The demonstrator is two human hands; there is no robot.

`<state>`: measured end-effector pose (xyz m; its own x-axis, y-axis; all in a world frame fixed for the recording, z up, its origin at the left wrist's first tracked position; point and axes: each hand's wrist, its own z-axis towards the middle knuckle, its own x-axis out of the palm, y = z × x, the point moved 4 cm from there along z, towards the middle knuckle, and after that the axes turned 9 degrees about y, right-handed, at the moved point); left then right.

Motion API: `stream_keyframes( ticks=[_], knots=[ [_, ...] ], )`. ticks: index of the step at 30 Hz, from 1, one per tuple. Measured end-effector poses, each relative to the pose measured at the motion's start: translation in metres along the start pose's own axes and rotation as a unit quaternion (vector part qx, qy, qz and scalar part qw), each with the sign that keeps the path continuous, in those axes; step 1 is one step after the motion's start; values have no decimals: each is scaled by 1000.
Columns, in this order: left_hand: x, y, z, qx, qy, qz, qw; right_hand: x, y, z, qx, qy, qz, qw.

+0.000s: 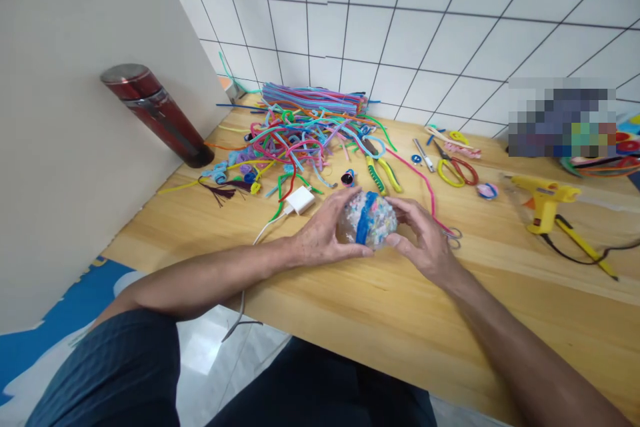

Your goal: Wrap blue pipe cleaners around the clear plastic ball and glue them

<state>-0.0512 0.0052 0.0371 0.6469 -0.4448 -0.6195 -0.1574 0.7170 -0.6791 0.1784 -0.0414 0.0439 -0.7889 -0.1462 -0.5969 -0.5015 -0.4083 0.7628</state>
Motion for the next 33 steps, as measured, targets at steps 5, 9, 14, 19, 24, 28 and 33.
stream_keyframes(
  ticks=[5, 9, 14, 19, 24, 28, 33],
  knots=[
    [-2, -3, -1, -25, -14, 44, 999, 7, -4, -1, 22, 51, 34, 998],
    [0, -2, -2, -20, -32, 14, 999, 8, 1, 1, 24, 53, 37, 998],
    [4, 1, -2, -42, -28, -34, 998, -1, 13, 5, 21, 28, 39, 999],
    [8, -8, 6, -47, -27, -41, 998, -24, 22, 14, 48, -36, 3, 998],
    [16, -22, 21, -58, 11, -49, 997, -55, 13, 12, 95, -81, -54, 991],
    [26, -19, 28, -32, 11, -54, 998, -87, -16, -28, 191, -169, -94, 962],
    [35, -5, 23, -16, -29, -57, 998, -144, -63, -115, 295, -387, -132, 864]
  ],
)
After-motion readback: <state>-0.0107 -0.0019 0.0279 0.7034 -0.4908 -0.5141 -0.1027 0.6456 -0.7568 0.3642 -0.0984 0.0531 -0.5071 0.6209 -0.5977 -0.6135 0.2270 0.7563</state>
